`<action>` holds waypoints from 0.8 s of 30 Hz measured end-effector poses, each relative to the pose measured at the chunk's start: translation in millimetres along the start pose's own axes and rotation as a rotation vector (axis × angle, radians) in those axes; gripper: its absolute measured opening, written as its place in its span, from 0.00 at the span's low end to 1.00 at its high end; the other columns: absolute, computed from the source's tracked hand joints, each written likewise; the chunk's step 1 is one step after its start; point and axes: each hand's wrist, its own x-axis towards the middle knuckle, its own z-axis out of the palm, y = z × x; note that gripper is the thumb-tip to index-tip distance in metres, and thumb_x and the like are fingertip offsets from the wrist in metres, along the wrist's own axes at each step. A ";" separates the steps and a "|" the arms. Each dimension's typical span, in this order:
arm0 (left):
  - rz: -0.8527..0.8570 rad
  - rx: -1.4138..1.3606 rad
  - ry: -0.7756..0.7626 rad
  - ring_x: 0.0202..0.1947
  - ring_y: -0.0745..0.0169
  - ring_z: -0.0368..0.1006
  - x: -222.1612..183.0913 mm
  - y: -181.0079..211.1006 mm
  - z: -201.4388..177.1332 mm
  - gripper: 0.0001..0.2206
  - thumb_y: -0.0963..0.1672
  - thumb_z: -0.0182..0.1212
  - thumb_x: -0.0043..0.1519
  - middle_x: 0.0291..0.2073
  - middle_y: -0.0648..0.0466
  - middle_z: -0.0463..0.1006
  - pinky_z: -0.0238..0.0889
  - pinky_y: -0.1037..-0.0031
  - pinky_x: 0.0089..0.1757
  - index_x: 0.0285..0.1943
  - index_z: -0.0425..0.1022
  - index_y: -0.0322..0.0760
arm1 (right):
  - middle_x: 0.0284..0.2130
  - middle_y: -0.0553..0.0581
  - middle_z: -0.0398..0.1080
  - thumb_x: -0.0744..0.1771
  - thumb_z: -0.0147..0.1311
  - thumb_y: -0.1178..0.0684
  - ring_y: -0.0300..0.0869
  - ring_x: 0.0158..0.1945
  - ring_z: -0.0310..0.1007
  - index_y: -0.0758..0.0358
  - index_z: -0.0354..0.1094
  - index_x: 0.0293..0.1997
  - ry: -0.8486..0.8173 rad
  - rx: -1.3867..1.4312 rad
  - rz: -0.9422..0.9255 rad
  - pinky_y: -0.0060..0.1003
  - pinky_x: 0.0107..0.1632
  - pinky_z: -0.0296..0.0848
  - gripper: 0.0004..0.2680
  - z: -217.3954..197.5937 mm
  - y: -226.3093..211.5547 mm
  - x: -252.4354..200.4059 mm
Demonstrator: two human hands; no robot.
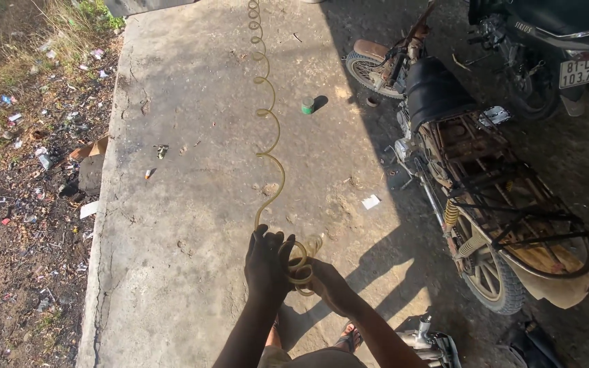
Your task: Untangling and organizing a coiled air hose and inspecting an air nozzle tool in a workshop.
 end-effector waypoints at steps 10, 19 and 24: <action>-0.328 -0.988 0.011 0.48 0.54 0.81 31.8 12.1 40.8 0.16 0.47 0.51 0.68 0.38 0.47 0.81 0.69 0.65 0.53 0.48 0.76 0.28 | 0.23 0.68 0.72 0.70 0.40 0.48 0.43 0.10 0.58 0.71 0.71 0.55 0.480 -0.130 0.376 0.34 0.17 0.54 0.17 39.5 -70.1 -43.1; 0.328 -0.498 -0.275 0.37 0.64 0.82 32.9 -12.3 59.3 0.12 0.40 0.50 0.68 0.48 0.57 0.85 0.73 0.74 0.40 0.53 0.80 0.39 | 0.13 0.46 0.59 0.66 0.60 0.59 0.31 0.14 0.46 0.65 0.78 0.32 0.327 -0.323 -0.185 0.30 0.18 0.47 0.04 -39.8 -103.0 -76.5; 0.226 -0.667 -0.076 0.44 0.53 0.78 50.7 8.4 8.3 0.04 0.38 0.55 0.62 0.34 0.49 0.84 0.68 0.68 0.48 0.42 0.73 0.30 | 0.19 0.50 0.60 0.69 0.57 0.57 0.32 0.18 0.54 0.73 0.72 0.39 0.849 0.229 -0.191 0.25 0.19 0.52 0.07 -131.3 -77.7 -67.6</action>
